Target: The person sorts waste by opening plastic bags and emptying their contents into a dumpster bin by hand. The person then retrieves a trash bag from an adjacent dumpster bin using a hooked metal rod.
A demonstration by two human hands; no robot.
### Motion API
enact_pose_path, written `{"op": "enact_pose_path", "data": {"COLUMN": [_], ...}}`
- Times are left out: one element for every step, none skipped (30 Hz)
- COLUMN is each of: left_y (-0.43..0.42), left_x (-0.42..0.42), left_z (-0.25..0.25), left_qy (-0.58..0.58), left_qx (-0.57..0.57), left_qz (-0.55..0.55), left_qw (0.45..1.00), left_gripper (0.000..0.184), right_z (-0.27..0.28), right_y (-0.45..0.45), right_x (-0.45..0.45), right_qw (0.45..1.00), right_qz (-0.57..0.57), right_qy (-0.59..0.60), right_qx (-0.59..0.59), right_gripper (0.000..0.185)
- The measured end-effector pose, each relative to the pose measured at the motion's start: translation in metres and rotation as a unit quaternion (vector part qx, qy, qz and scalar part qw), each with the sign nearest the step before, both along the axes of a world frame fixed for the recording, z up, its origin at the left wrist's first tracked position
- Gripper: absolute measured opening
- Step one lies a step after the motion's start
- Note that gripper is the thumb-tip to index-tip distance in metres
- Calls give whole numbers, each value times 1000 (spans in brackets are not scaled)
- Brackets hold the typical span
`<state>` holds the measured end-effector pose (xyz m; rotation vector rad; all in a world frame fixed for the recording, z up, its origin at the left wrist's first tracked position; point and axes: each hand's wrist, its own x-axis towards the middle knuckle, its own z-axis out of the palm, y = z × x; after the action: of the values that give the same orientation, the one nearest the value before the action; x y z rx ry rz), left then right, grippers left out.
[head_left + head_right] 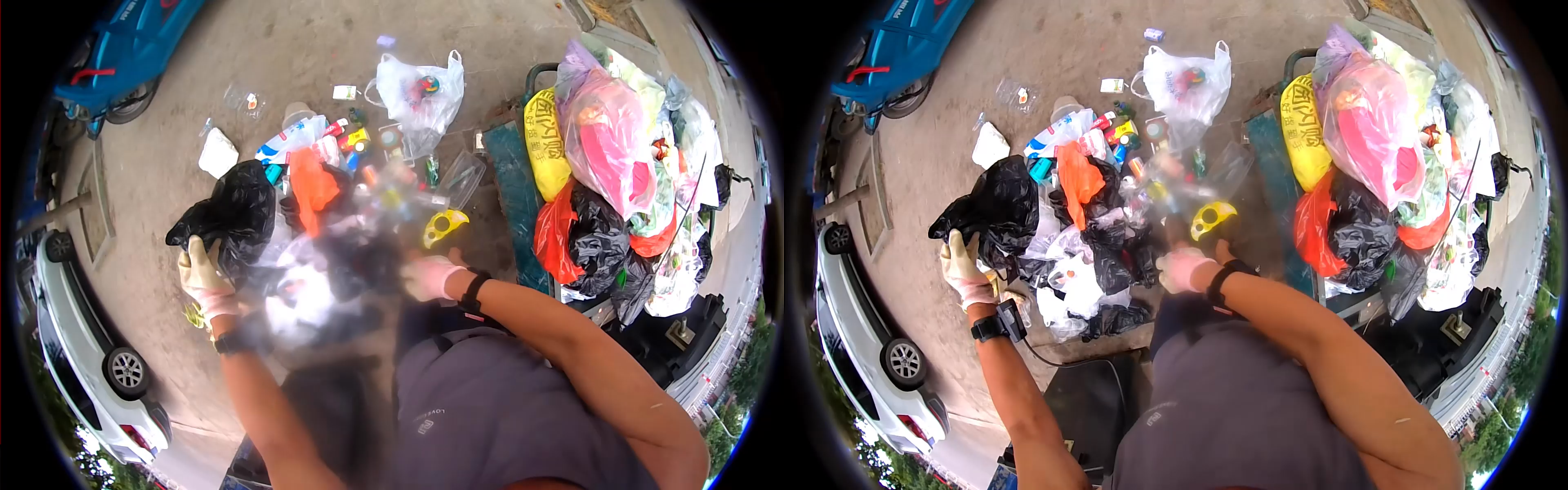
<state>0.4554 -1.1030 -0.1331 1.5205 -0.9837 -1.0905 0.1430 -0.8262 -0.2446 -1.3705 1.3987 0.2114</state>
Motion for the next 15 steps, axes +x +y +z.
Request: {"op": "enact_pose_path", "data": {"left_y": [-3, -3, 1, 1, -1, -2, -1, -2, -3, -3, -5, -10, -16, -17, -22], "left_x": [-9, -31, -54, -70, -84, -100, -124, -147, -168, -193, -218, -236, -255, -280, -296], "left_z": [-6, 0, 6, 8, 6, 5, 6, 4, 2, 1, -4, -15, -28, -35, -46], "left_qy": [4, 3, 3, 7, 7, 15, 22, 34, 36, 54, 71, 76, 81, 110, 103], "left_qx": [-1, 1, 1, 1, -12, -7, -2, -17, -7, -1, 7, -10, -26, -28, -10], "left_qz": [0, 5, 10, -16, -56, -54, -54, -59, -63, -69, -75, -102, -127, -117, -130], "left_qw": [1000, 1000, 1000, 1000, 998, 998, 998, 998, 997, 996, 995, 992, 988, 987, 986], "left_gripper": [28, 27, 27, 25, 25, 26, 26, 26, 25, 24, 23, 22, 22, 16, 17], "right_z": [-4, -7, -10, -6, -10, -20, -26, -25, -26, -28, -29, -29, -25, -18, -11], "right_y": [4, 7, 9, 7, 11, 16, 19, 19, 20, 21, 22, 24, 23, 22, 23], "right_x": [-12, -23, -36, -48, -58, -66, -76, -87, -97, -106, -114, -122, -130, -139, -145], "right_qw": [1000, 999, 997, 997, 996, 995, 993, 992, 990, 988, 985, 982, 976, 968, 958], "right_qz": [-23, -47, -70, -80, -88, -96, -105, -115, -131, -147, -164, -182, -202, -220, -240], "right_qy": [-1, -2, -3, -2, 0, 3, 5, -5, -15, -24, -34, -31, -21, -11, -2], "right_qx": [-7, -14, -23, -17, -28, -38, -48, -46, -45, -42, -38, -46, -85, -122, -154], "right_gripper": [37, 37, 36, 37, 37, 37, 37, 35, 34, 32, 31, 28, 27, 25, 24]}}
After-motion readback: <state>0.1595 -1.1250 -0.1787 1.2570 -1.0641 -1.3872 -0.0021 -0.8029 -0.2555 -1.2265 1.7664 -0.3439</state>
